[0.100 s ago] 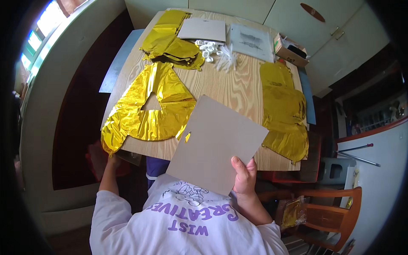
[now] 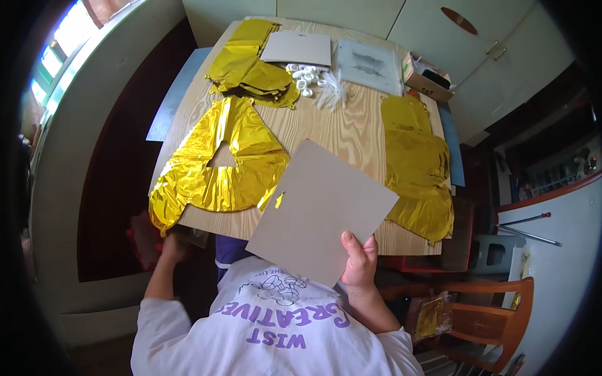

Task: Folding star-shaped gold foil balloons on a wooden table.

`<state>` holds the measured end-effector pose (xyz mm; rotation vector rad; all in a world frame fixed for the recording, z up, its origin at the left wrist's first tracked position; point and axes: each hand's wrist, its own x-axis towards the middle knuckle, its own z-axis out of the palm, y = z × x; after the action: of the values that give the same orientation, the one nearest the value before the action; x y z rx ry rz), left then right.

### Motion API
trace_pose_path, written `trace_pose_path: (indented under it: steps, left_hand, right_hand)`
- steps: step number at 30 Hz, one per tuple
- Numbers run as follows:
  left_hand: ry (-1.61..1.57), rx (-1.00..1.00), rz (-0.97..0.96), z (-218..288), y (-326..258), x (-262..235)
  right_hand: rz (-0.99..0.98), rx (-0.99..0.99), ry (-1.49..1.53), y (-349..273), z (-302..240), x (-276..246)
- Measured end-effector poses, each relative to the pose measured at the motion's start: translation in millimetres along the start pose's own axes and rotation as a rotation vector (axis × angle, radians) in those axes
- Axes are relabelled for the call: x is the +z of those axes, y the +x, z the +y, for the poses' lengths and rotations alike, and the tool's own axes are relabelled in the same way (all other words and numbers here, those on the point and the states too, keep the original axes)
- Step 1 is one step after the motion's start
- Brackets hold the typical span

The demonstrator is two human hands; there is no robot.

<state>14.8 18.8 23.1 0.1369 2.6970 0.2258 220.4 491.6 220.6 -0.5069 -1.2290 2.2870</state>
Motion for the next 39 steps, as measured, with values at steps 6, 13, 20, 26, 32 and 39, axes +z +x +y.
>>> trace_pose_path:
  steps: [6, 13, 20, 26, 32, 39]
  left_hand:
    - [-0.729, 0.444, -0.683, 177, -126, -111]
    - [-1.678, 0.624, -0.366, 338, -155, -139]
    - [-0.811, 1.250, -0.110, 400, -74, -217]
    - [-0.828, 1.154, -0.176, 458, -6, -180]
    - [-1.071, 1.068, -0.259, 458, 29, -145]
    - [-1.064, 0.867, 0.120, 489, 135, -291]
  right_hand:
    - [-0.016, -0.004, 0.102, 6, -2, 10]
    - [-0.022, 0.012, 0.312, 7, -8, 28]
    - [-0.259, -0.390, -0.298, 83, -124, -48]
    - [-0.235, -0.412, -0.541, 136, -97, -74]
    - [-0.195, -0.387, -0.514, 161, -69, -62]
    - [-0.271, -0.292, -0.359, 338, -107, 43]
